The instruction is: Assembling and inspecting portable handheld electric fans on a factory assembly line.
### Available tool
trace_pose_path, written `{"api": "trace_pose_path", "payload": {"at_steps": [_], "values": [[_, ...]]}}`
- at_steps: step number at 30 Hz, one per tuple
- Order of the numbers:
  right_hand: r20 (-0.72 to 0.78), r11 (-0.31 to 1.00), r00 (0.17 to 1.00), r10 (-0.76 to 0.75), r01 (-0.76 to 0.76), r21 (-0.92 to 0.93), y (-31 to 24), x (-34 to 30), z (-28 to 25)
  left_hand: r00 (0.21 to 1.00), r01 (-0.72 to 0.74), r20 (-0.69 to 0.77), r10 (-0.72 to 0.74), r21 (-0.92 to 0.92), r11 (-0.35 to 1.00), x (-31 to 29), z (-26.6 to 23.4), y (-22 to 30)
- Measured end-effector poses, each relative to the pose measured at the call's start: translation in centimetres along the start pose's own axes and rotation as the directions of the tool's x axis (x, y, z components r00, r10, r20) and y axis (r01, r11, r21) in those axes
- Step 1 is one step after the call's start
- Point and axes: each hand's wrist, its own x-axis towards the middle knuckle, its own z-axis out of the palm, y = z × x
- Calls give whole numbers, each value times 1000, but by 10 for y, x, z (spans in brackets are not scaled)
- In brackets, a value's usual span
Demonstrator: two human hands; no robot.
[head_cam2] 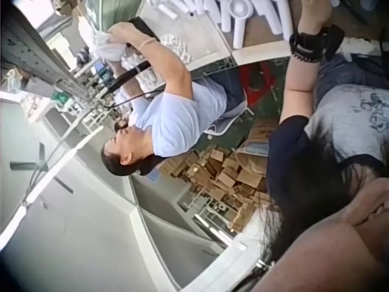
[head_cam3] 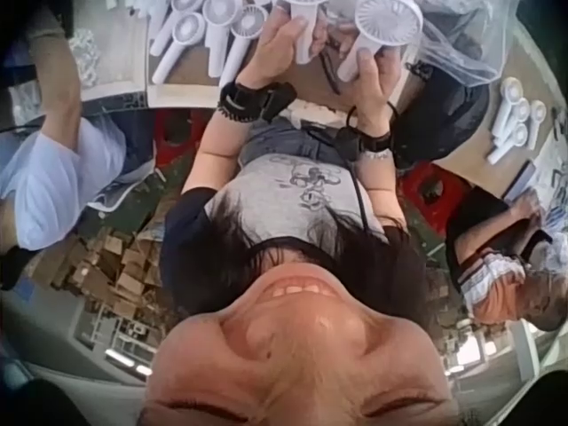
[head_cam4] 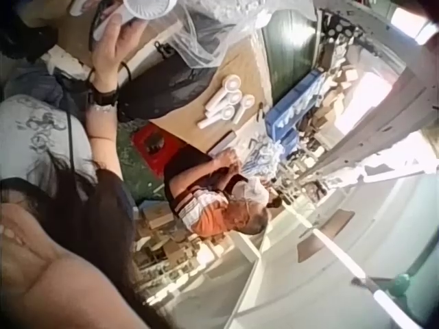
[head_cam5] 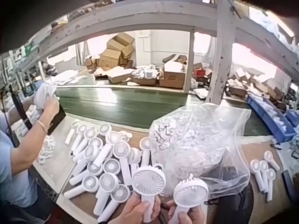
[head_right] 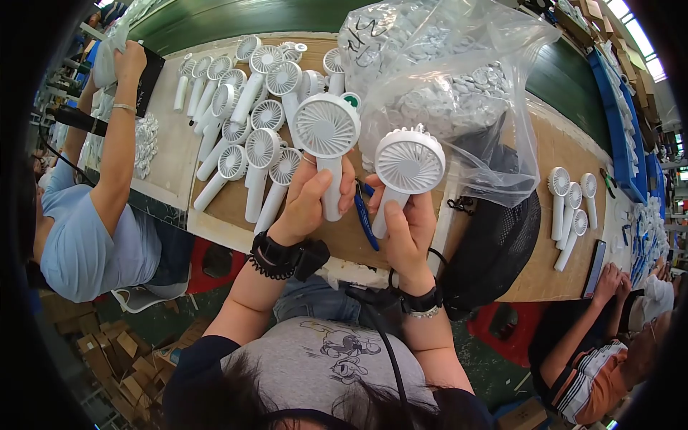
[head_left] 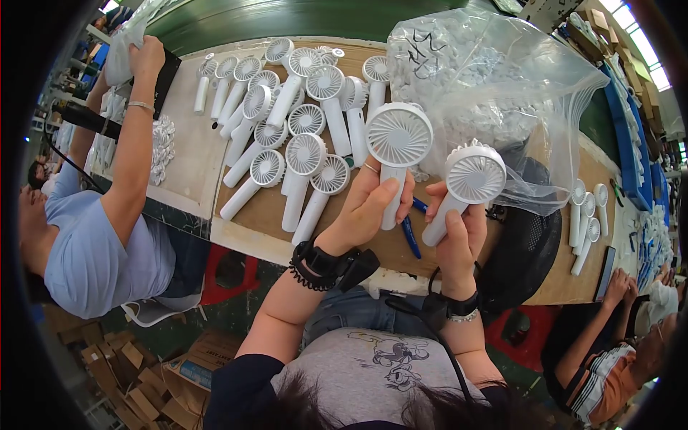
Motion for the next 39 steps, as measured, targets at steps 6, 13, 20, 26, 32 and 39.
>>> {"api": "trace_pose_path", "payload": {"at_steps": [6,13,20,26,32,39], "values": [[-12,1000,1000,12,-12,1,-1,0,0,999,-31,11,31,-27,999,2,0,-2],[-3,1000,1000,15,-15,4,2,4,0,1000,-22,6,22,-16,1000,5,1,-2],[31,997,999,27,-25,-67,1,-4,2,999,40,20,-43,122,992,-3,-3,-7],[41,995,997,62,-65,81,1,-6,12,999,-7,-38,22,351,936,1,21,2],[3,988,999,-51,50,146,34,-2,-12,956,-259,40,290,574,777,-6,21,-17],[71,977,978,-196,201,-74,4,-20,57,927,-181,-132,352,665,724,-47,31,0]]}}
